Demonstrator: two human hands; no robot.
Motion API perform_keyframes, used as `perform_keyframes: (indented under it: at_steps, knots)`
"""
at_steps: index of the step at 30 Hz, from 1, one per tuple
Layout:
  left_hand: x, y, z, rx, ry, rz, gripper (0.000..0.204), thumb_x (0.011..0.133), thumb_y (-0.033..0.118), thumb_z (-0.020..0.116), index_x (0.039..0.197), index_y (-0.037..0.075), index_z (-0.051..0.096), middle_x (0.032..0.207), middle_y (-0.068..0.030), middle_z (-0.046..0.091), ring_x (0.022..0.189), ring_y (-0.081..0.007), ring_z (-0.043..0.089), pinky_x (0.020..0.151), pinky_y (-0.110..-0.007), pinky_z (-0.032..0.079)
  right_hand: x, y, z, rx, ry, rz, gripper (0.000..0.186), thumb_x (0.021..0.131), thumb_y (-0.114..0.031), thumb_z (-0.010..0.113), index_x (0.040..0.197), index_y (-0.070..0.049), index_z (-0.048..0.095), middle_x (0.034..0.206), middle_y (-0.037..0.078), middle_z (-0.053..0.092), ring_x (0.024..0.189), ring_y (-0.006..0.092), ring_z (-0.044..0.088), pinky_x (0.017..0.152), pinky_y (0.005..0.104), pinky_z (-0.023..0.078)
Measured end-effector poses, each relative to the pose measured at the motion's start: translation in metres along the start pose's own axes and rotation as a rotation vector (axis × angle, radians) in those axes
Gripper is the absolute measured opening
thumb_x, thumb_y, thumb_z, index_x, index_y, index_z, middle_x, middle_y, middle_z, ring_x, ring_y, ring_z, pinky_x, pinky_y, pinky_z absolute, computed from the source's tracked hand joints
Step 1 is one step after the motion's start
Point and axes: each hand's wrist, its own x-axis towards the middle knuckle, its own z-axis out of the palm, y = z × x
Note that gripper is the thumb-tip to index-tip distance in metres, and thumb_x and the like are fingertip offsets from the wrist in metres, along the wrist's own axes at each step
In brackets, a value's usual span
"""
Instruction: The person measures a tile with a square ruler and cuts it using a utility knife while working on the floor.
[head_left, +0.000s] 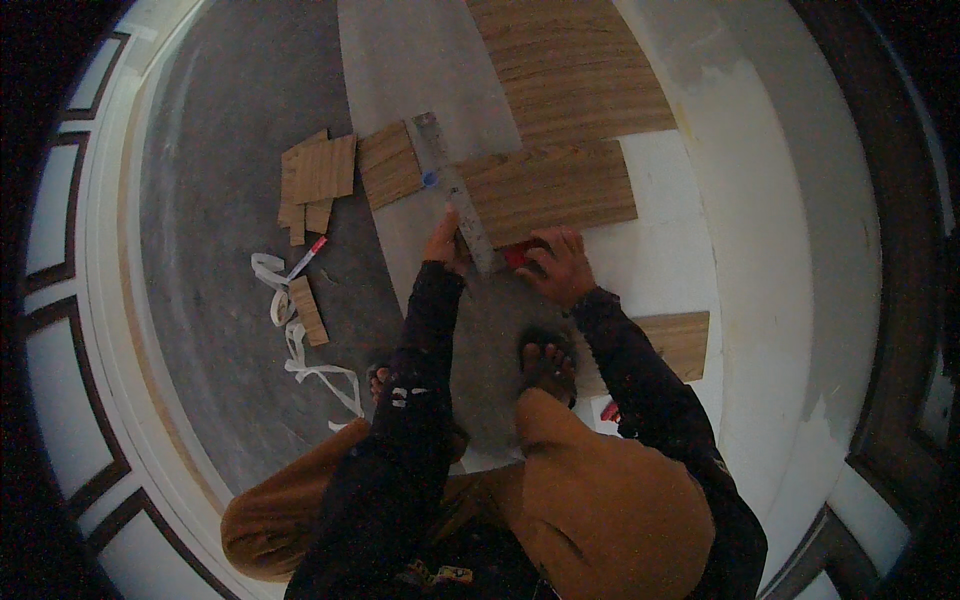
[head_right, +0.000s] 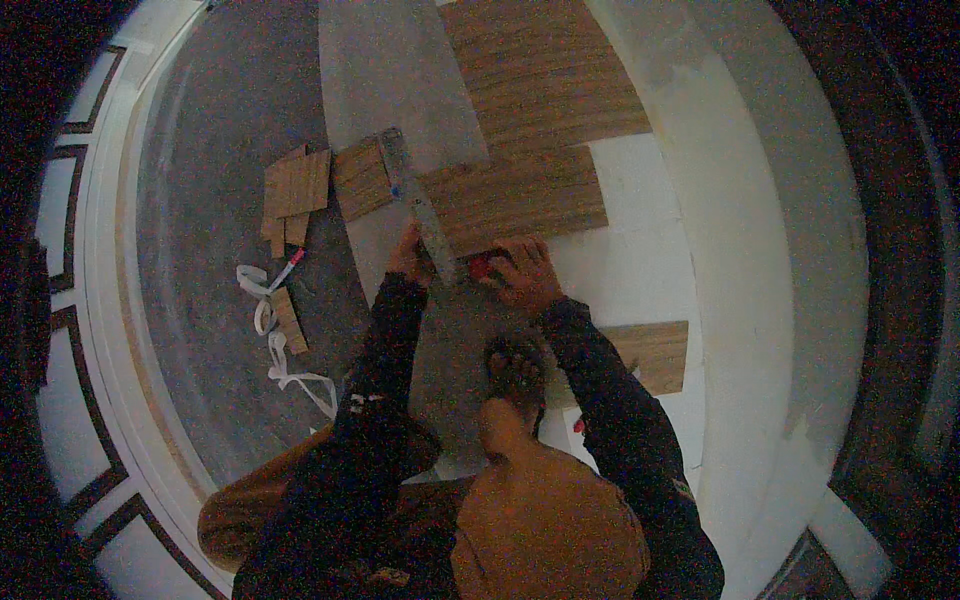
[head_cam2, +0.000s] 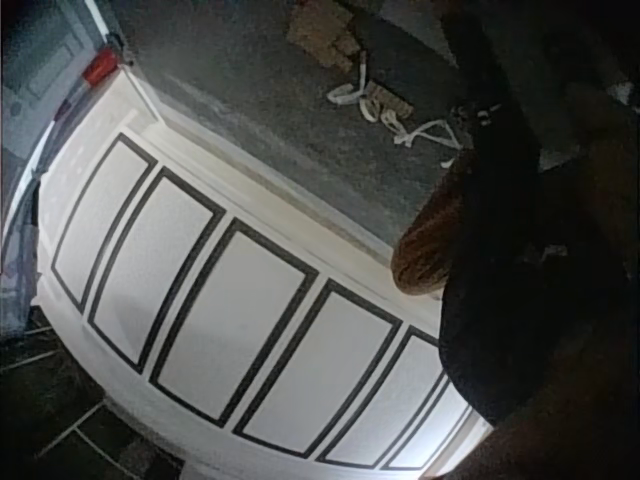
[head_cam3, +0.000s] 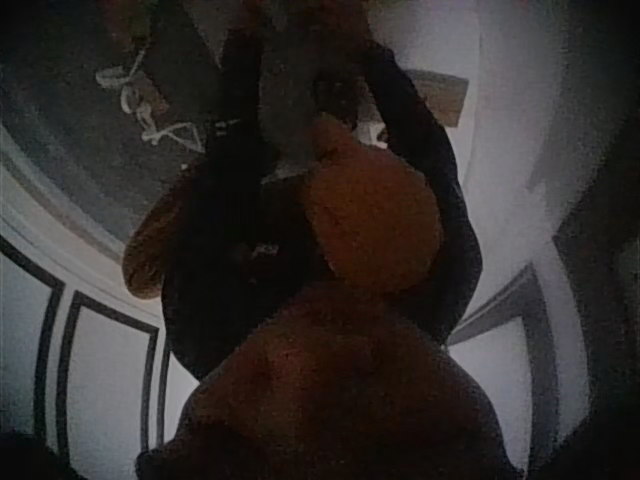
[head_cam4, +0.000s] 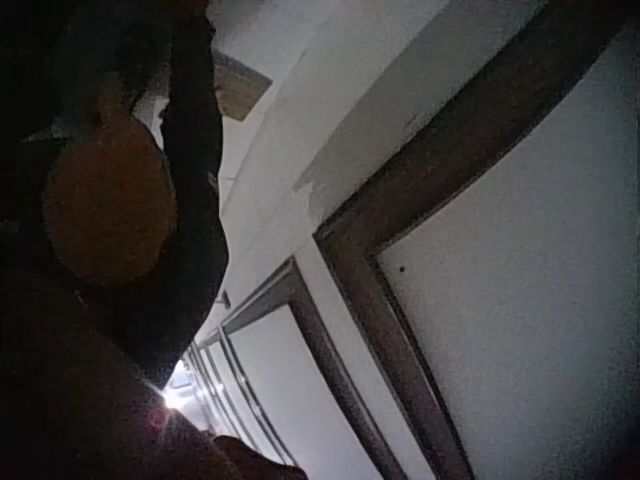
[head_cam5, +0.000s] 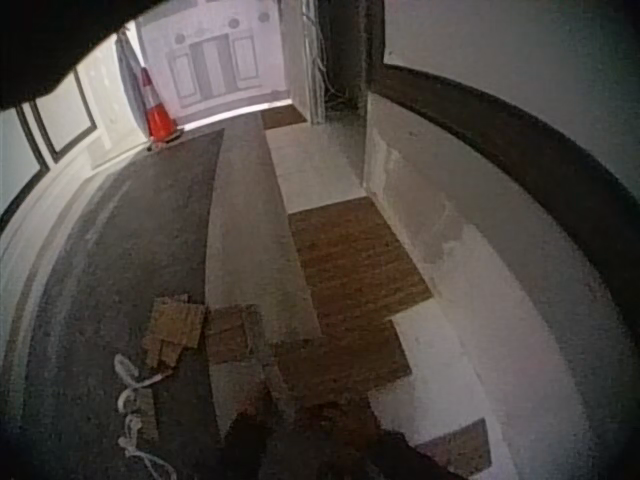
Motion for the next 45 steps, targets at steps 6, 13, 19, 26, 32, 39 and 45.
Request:
perform_keyframes:
  at_steps: [6, 13, 19, 26, 32, 39, 45]
  knots:
    - [0.019, 0.011, -0.046, 0.63, 0.468, -0.061, 0.061, 0.093, 0.052, 0.063, 0.136, 0.009, 0.056, 0.128, -0.015, 0.064, 0.111, -0.0295, 0.063, 0.088, -0.045, 0.053, 0.025, -0.02, 0.004, 0.034, -0.052, -0.128, 0.056, 0.077, -0.025, 0.08, 0.129, -0.015, 0.063, 0.129, 0.012, 0.053, 0.121, 0.0346, 0.048, 0.105, 0.0507, 0.036]
    - [0.03, -0.007, -0.051, 1.253, 0.512, 0.292, 0.045, 0.09, 0.043, 0.07, 0.103, 0.0, 0.066, 0.096, -0.0159, 0.072, 0.084, -0.0257, 0.069, 0.075, -0.037, 0.052, 0.018, -0.006, 0.009, -0.058, -0.112, -0.084, 0.052, 0.08, -0.027, 0.078, 0.127, -0.012, 0.063, 0.126, 0.011, 0.055, 0.118, 0.0318, 0.051, 0.102, 0.0489, 0.039]
    - [0.015, -0.005, -0.036, 1.029, 0.32, 0.081, 0.039, 0.089, 0.038, 0.07, 0.103, 0.001, 0.068, 0.085, -0.0132, 0.073, 0.079, -0.0252, 0.071, 0.071, -0.037, 0.053, 0.011, 0.007, -0.004, -0.005, -0.187, 0.01, 0.053, 0.085, -0.038, 0.074, 0.13, -0.012, 0.062, 0.119, 0.012, 0.06, 0.115, 0.0338, 0.054, 0.103, 0.0475, 0.041]
    - [-0.002, 0.018, -0.028, 1.469, 0.374, 0.211, 0.039, 0.087, 0.034, 0.072, 0.109, 0.002, 0.071, 0.094, -0.0129, 0.075, 0.083, -0.0232, 0.072, 0.075, -0.036, 0.055, 0.021, 0.0, -0.002, 0.023, -0.13, 0.017, 0.051, 0.078, -0.036, 0.08, 0.122, -0.015, 0.068, 0.118, 0.011, 0.056, 0.111, 0.0332, 0.052, 0.097, 0.0464, 0.042]
    - [-0.005, 0.016, -0.024, 0.841, 0.336, 0.104, 0.036, 0.09, 0.034, 0.071, 0.105, 0.001, 0.071, 0.091, -0.0076, 0.073, 0.081, -0.0191, 0.069, 0.07, -0.034, 0.055, 0.021, 0.0, -0.004, -0.002, -0.146, 0.031, 0.051, 0.084, -0.038, 0.076, 0.128, -0.016, 0.064, 0.116, 0.013, 0.054, 0.114, 0.0359, 0.051, 0.101, 0.0488, 0.042]
    - [0.001, 0.006, -0.027, 0.533, 0.274, 0.129, 0.029, 0.094, 0.035, 0.068, 0.105, 0.008, 0.068, 0.082, 0.0022, 0.063, 0.069, -0.0092, 0.057, 0.06, -0.026, 0.044, 0.021, 0.0, -0.007, 0.017, -0.111, 0.054, 0.05, 0.08, -0.035, 0.08, 0.125, -0.018, 0.067, 0.129, 0.012, 0.052, 0.122, 0.0339, 0.049, 0.105, 0.0492, 0.036]
    - [0.018, -0.001, -0.059, 0.446, 0.228, 0.101, 0.03, 0.1, 0.04, 0.057, 0.108, 0.011, 0.064, 0.078, 0.0027, 0.057, 0.067, -0.0093, 0.053, 0.057, -0.027, 0.041, 0.029, -0.004, 0.0, 0.0, -0.102, 0.039, 0.05, 0.08, -0.038, 0.079, 0.125, -0.018, 0.067, 0.135, 0.011, 0.051, 0.129, 0.0339, 0.045, 0.11, 0.0495, 0.033]
